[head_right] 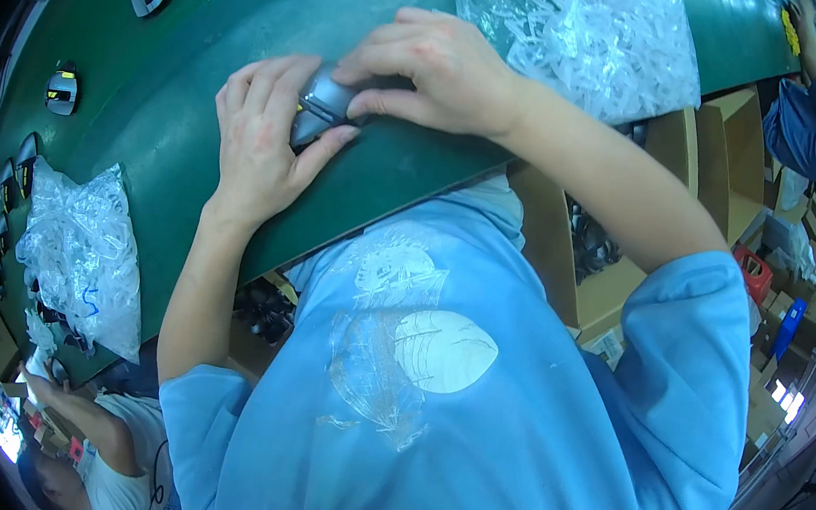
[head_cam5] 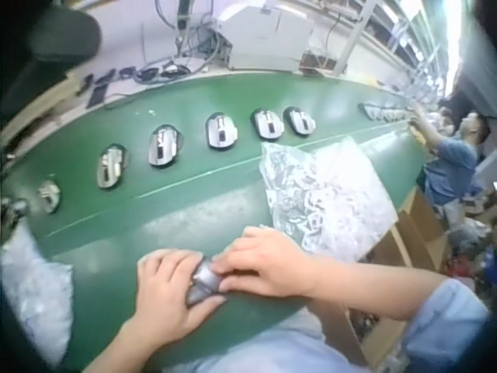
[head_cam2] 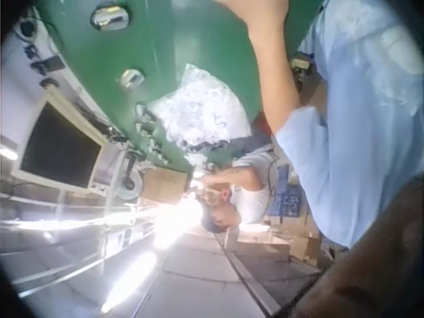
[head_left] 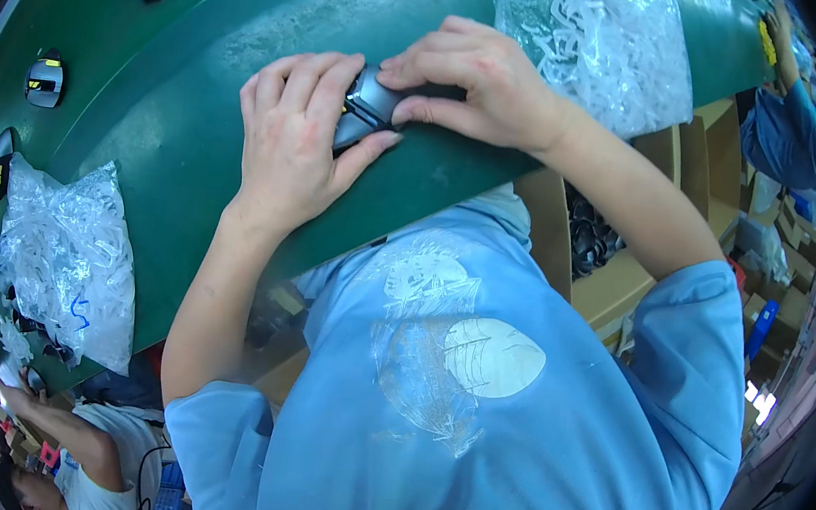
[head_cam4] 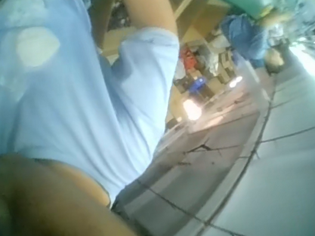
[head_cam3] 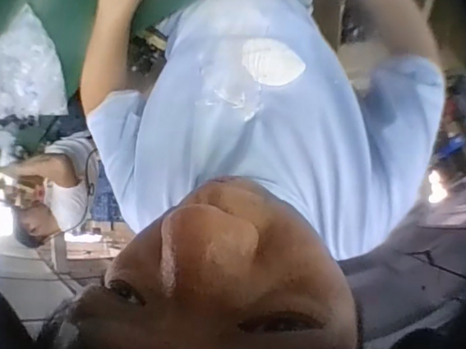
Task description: The person assembles computer mice on a conveyor line by picking up mouse bodies, attaching top covers retrieved from a box onto them by hand, and placing the assembled mice onto the conveyor.
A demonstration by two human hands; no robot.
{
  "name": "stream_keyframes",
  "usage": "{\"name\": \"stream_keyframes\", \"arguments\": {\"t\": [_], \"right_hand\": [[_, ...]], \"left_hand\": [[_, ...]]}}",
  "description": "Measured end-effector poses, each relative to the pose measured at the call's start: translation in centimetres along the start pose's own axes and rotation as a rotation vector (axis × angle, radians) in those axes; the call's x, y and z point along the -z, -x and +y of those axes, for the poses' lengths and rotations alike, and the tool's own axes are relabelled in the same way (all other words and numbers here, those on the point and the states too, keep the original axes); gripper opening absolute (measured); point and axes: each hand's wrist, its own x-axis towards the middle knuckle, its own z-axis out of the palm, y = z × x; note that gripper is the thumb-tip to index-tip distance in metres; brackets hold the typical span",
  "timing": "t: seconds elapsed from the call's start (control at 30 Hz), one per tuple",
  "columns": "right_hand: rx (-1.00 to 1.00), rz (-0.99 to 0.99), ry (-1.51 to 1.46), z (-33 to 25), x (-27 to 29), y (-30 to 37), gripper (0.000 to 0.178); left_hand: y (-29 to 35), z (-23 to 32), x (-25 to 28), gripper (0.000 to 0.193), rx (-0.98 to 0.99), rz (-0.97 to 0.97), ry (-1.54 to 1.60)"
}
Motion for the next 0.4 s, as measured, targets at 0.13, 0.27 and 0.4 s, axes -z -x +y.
{"name": "stream_keyframes", "arguments": {"t": [0.13, 0.27, 0.4], "right_hand": [[-0.004, -0.026, 0.014, -0.1, -0.1, 0.2, 0.029], [-0.030, -0.072, -0.001, -0.1, 0.3, -0.1, 0.030], [-0.031, -0.149, 0.091, -0.7, 1.1, -0.7, 0.031]], "left_hand": [[-0.2, 0.7, -0.3, 0.064, 0.030, 0.034, -0.022], [0.2, 0.6, -1.0, 0.063, 0.041, 0.104, -0.019], [0.2, 0.4, -1.0, 0.066, 0.050, 0.116, -0.003]]}}
